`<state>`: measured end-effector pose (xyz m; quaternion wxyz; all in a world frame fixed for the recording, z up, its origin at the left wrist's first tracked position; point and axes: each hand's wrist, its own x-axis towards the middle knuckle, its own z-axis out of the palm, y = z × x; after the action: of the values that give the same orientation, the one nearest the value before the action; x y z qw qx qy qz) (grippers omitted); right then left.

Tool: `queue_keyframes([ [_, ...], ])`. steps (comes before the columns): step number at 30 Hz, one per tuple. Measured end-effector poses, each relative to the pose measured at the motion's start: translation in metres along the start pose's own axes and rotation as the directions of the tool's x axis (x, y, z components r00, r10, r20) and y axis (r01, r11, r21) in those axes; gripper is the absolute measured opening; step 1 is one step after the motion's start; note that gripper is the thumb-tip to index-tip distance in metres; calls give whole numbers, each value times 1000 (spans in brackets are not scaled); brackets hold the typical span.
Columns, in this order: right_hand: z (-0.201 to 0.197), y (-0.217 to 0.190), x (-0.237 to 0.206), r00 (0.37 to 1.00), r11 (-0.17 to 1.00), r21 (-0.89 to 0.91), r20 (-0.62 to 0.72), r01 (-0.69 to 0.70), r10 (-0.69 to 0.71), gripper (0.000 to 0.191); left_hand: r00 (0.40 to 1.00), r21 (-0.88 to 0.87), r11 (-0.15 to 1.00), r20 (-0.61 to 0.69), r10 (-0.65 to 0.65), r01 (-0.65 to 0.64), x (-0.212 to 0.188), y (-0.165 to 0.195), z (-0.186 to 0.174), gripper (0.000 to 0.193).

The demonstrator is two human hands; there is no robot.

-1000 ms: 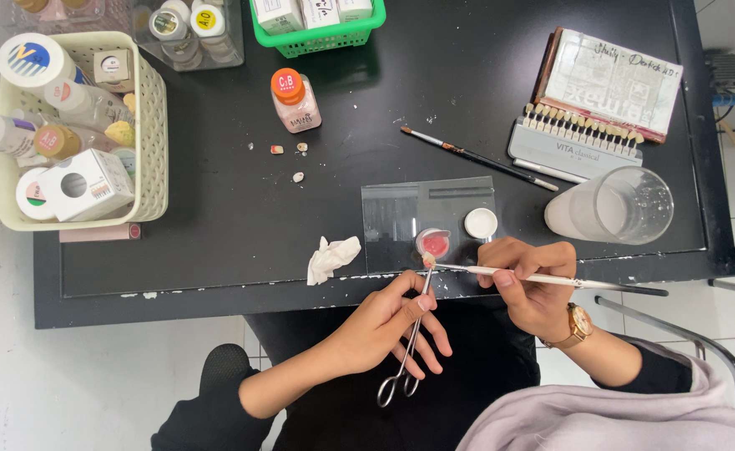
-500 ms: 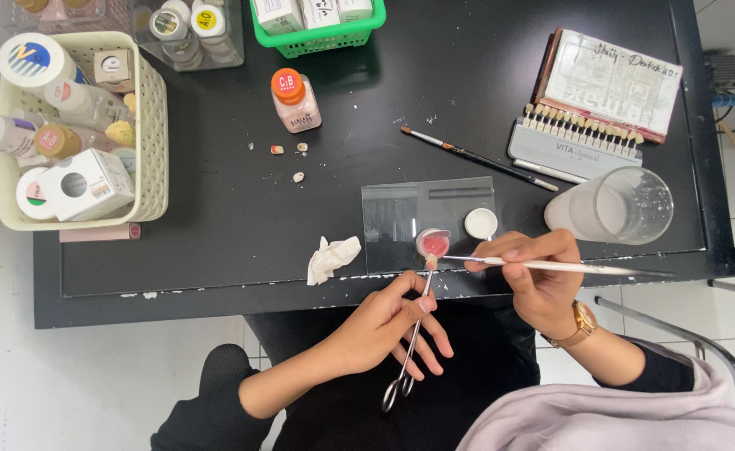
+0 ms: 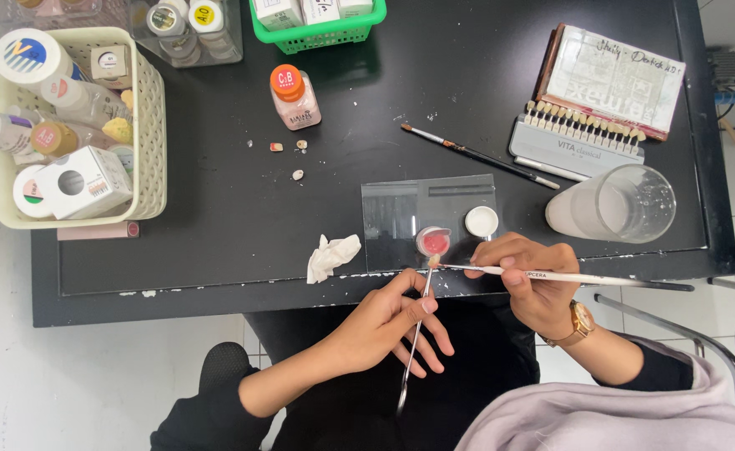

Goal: The person sits at a dental lab bench and holds a small denture component with forceps. They use a fine brush to pick up pink ceramic powder and apply and shape it onto the denture, dipping the brush in liquid and working over a glass slab.

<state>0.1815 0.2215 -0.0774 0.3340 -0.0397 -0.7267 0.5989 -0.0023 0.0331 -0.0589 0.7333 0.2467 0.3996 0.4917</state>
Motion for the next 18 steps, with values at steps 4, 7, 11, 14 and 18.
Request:
queue_keyframes([
  [4,0,2,0,1000,1000,22,-2,7,-7,20,1000,-11,1000,-4,2,-2,0,0,0,25],
  [7,1,1,0,1000,1000,7,3,1,-1,20,1000,-15,1000,-5,4,-4,0,0,0,25],
  [11,0,0,1,1000,1000,-22,7,-13,14,21,1000,-11,1000,-10,5,-5,0,0,0,25],
  [14,0,-1,1,1000,998,-57,14,-20,21,22,1000,4,1000,-14,1,-1,0,0,1,25],
  [18,1,0,2,1000,1000,-24,-16,0,0,23,1000,-4,1000,-9,2,-2,0,0,1,25],
])
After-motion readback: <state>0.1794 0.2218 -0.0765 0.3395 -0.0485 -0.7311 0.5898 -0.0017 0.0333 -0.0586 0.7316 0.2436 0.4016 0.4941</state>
